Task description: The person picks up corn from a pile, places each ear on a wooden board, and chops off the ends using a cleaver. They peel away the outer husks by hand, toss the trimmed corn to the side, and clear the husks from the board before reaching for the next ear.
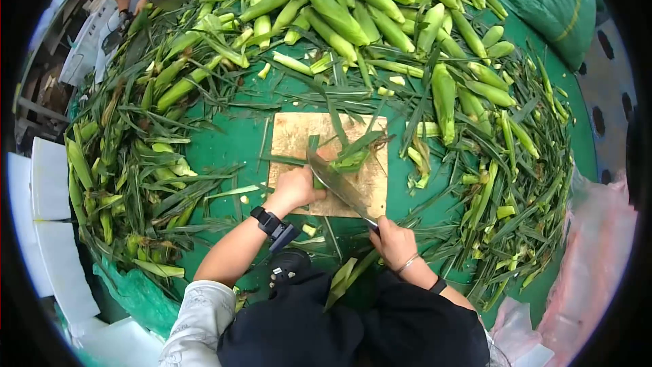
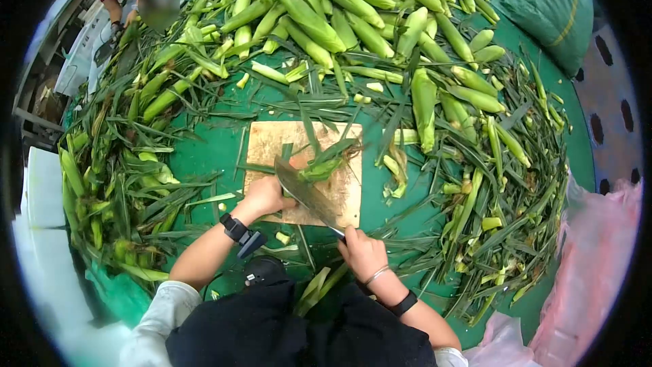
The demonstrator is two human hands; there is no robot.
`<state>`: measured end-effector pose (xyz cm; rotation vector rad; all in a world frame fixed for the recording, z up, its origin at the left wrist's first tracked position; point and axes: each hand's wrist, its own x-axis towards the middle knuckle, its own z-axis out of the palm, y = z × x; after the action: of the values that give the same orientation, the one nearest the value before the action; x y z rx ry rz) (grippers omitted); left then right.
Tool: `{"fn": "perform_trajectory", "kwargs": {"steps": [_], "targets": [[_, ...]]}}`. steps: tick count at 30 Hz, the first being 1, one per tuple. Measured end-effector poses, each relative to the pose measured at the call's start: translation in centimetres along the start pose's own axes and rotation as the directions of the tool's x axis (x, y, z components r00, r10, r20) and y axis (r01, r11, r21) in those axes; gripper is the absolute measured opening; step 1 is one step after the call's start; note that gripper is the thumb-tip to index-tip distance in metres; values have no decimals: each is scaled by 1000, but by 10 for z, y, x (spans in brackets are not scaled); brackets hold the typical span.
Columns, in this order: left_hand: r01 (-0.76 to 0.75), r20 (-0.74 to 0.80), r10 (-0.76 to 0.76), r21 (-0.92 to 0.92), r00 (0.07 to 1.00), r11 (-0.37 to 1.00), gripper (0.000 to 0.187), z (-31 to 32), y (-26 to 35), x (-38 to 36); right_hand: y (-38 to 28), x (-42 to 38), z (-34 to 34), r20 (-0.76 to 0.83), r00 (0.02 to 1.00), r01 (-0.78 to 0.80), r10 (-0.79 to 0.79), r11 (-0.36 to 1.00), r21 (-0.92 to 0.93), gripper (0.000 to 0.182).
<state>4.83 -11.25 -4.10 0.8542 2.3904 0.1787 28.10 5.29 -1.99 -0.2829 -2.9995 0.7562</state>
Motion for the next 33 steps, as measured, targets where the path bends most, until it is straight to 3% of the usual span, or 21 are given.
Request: {"fn": "perform_trajectory", "kwargs": {"steps": [2, 3, 6, 8, 10, 12, 14, 16, 18, 20, 22, 23, 24, 25, 26, 27, 28, 29, 30, 32, 33], "targets": [[15, 34, -14, -28, 999, 999, 49, -6, -8, -2, 20, 11, 1, 82, 993, -69, 87, 977, -200, 24], [15, 74, -11, -57, 997, 998, 53, -8, -8, -4, 33, 23, 2, 82, 959, -250, 271, 947, -199, 25], [10, -15, -12, -153, 1000, 988, 62, -16, 3, 0, 35, 56, -36, 46, 972, -222, 229, 967, -122, 29], [-28, -3, 28, -175, 1000, 984, 66, -19, 1, 5, 24, 77, -55, -34, 956, -293, 293, 956, 4, 32], [-53, 12, 56, -194, 998, 980, 64, -19, -6, 7, 0, 96, -90, -146, 917, -316, 371, 899, 304, 27], [-52, 20, 57, -205, 998, 977, 64, -21, -11, 7, -21, 102, -107, -352, 869, -114, 347, 833, 541, 20], [-60, 8, 63, -210, 998, 976, 64, -25, -13, 7, -33, 97, -99, -358, 858, -55, 368, 759, 648, 14], [-54, 22, 60, -211, 998, 976, 66, -27, -10, 6, -24, 80, -56, -304, 910, -132, 282, 892, 432, 19], [-67, 14, 72, -220, 997, 973, 65, -27, -11, 0, -12, 62, -11, 211, 886, -457, 412, 852, 255, 32], [-109, -14, 108, -222, 994, 969, 65, -27, -11, 6, -3, 43, -6, 217, 855, -519, 472, 790, 326, 42], [-173, -39, 204, -698, 978, 695, 59, -13, -15, -5, 9, 32, -18, 231, 832, -552, 504, 794, 254, 41], [-11, 64, 133, -867, 989, 499, 52, -28, -2, -16, 17, 25, -23, 168, 830, -558, 532, 794, 241, 41], [-34, 46, 144, -861, 989, 507, 52, -44, 2, -14, 27, 26, -28, 94, 832, -553, 547, 802, 228, 40], [13, 39, 215, -992, 976, 122, 47, -51, 5, -17, 38, 26, -38, -3, 816, -564, 578, 797, 216, 39], [93, 13, 271, -954, 962, -284, 42, -52, 8, -20, 47, 29, -49, -89, 793, -578, 603, 791, 201, 39], [97, 17, 271, -953, 962, -287, 42, -55, 12, -18, 54, 32, -65, -214, 778, -556, 591, 806, 205, 36], [-79, -126, 81, -900, 989, -428, 39, -57, 20, -11, 55, 37, -85, -335, 751, -533, 569, 822, 203, 33], [-269, -235, -131, -809, 963, -523, 36, -60, 26, -6, 46, 43, -107, -363, 696, -474, 620, 776, 416, 31], [-333, -255, -215, -750, 943, -571, 33, -48, 18, 8, 32, 48, -127, -372, 633, -384, 679, 692, 611, 28], [-234, -118, -274, -864, 955, -446, 28, -5, -20, 28, -7, 64, -152, -572, 574, 11, 586, 693, 721, 25], [-204, -61, -290, -844, 955, -495, 25, 8, -30, 31, -15, 67, -156, -632, 571, 111, 523, 714, 691, 23]]}}
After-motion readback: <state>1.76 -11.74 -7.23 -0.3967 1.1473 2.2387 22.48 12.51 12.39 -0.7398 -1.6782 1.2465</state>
